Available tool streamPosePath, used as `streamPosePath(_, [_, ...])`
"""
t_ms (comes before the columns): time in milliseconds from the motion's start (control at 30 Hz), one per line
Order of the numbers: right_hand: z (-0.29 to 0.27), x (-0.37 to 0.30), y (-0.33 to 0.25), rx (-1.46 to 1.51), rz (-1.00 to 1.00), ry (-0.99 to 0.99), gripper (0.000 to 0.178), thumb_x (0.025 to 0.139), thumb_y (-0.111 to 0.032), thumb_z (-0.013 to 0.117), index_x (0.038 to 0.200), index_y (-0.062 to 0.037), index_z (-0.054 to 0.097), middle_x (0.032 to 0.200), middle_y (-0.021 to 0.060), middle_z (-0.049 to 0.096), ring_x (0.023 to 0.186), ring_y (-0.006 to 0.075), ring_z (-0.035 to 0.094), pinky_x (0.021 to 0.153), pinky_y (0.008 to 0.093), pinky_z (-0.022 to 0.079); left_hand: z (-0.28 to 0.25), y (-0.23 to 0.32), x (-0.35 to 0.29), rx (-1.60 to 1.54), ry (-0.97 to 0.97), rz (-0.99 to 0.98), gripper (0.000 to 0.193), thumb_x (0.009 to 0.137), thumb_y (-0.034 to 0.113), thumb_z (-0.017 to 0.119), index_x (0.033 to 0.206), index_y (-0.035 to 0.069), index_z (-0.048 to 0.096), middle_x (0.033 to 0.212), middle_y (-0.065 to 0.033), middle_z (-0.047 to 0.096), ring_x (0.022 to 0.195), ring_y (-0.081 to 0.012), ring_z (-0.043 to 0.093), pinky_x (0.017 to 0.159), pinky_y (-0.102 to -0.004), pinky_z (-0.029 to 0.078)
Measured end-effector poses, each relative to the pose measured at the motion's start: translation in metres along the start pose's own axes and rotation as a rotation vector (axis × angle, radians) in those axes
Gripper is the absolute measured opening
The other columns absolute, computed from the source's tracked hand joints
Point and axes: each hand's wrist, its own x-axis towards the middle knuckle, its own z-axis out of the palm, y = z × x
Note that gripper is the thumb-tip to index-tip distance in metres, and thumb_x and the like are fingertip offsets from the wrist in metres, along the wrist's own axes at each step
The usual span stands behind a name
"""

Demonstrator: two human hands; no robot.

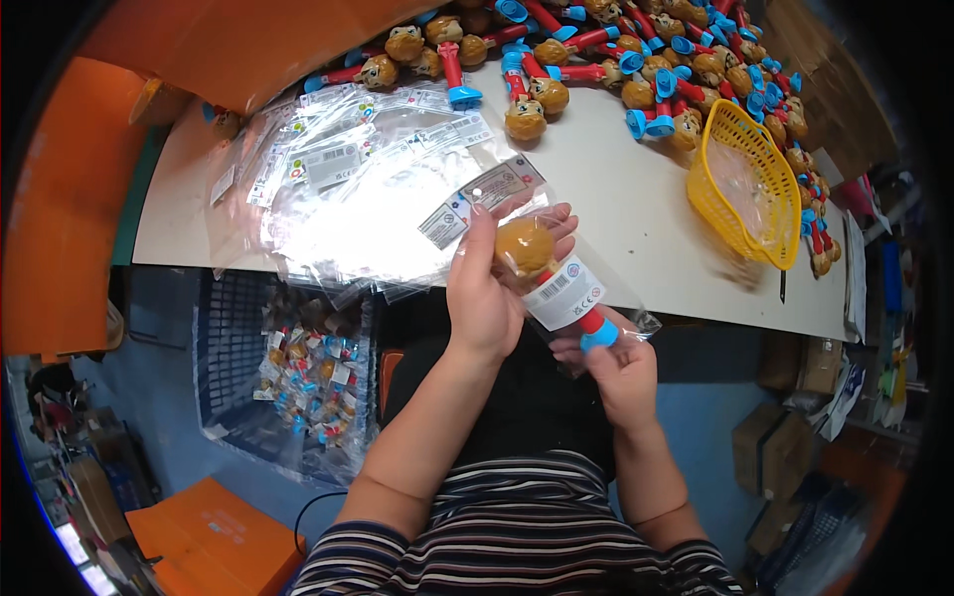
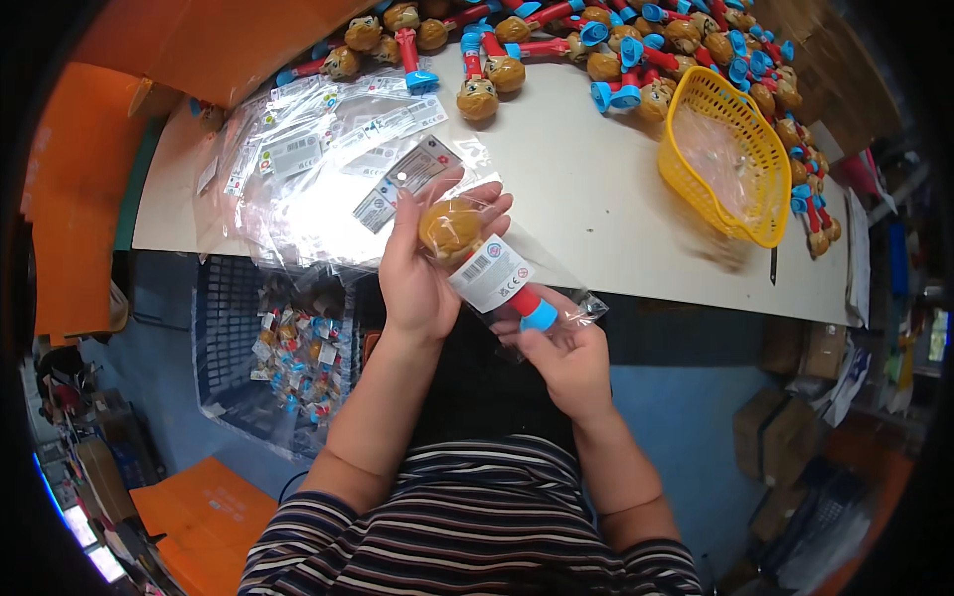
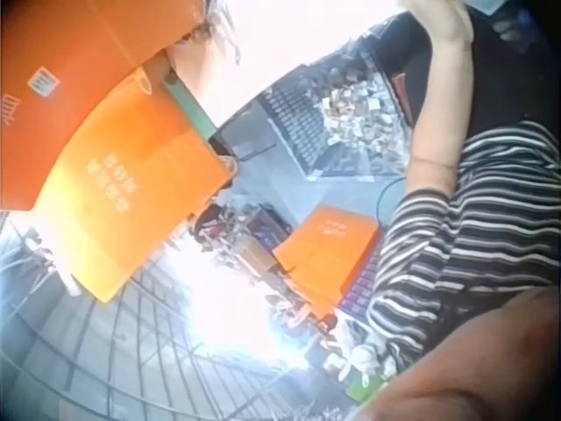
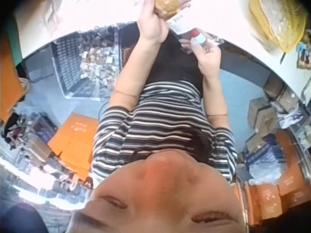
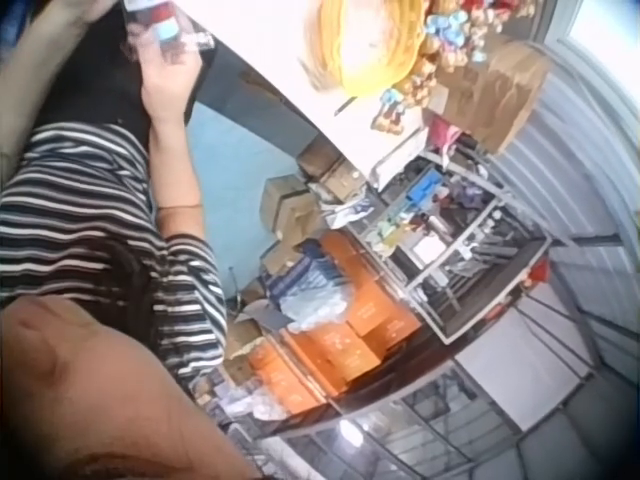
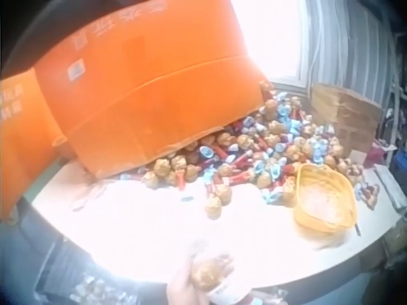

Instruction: Packaging small toy dolls into individual plastic bags and sealing them with blue stickers.

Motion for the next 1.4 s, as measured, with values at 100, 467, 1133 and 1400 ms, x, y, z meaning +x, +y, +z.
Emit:
streamPosePath(100, [-0.003, 0.001, -0.006, 0.276, 0.050, -0.026, 0.052, 0.104, -0.032, 0.042, 0.133, 0.0104, 0.046, 0.107, 0.0223, 0.065, 0.091, 0.0278, 0.068, 0.082, 0.0366, 0.056, -0.003, -0.004, 0.003, 0.070, 0.030, 0.031, 0.063, 0.105, 0.045, 0.026, 0.138, -0.009, 0.033, 0.133, -0.0303, 0.050, 0.122, -0.0369, 0.055, 0.102, -0.0432, 0.048])
streamPosePath(467, [0.007, 0.011, 0.010, -0.734, -0.635, 0.161, 0.026, 0.082, 0.003, 0.068, 0.107, 0.0066, 0.067, 0.099, 0.0202, 0.067, 0.083, 0.0283, 0.067, 0.076, 0.0327, 0.053, 0.000, -0.012, 0.002, 0.035, 0.262, 0.101, 0.061, 0.105, 0.046, 0.031, 0.130, -0.008, 0.042, 0.127, -0.0282, 0.054, 0.113, -0.0343, 0.060, 0.096, -0.0446, 0.051])
streamPosePath(1133, [0.002, 0.002, -0.003, 0.105, -0.034, -0.052, 0.073, 0.097, -0.048, 0.054, 0.138, 0.0110, 0.041, 0.132, 0.0185, 0.055, 0.122, 0.0251, 0.055, 0.104, 0.0366, 0.043, -0.012, 0.000, -0.009, -0.027, -0.005, -0.090, 0.042, 0.101, 0.034, 0.055, 0.127, 0.003, 0.044, 0.104, -0.0098, 0.059, 0.090, -0.0126, 0.059, 0.080, -0.0274, 0.049])
streamPosePath(1400, [0.009, 0.011, -0.018, -0.093, 0.091, -0.092, 0.062, 0.100, -0.039, 0.052, 0.137, 0.0092, 0.044, 0.126, 0.0175, 0.060, 0.117, 0.0237, 0.059, 0.103, 0.0368, 0.044, 0.004, -0.018, -0.012, 0.312, 0.322, 0.117, 0.038, 0.104, 0.037, 0.045, 0.120, 0.003, 0.049, 0.100, -0.0059, 0.058, 0.083, -0.0119, 0.056, 0.078, -0.0268, 0.047])
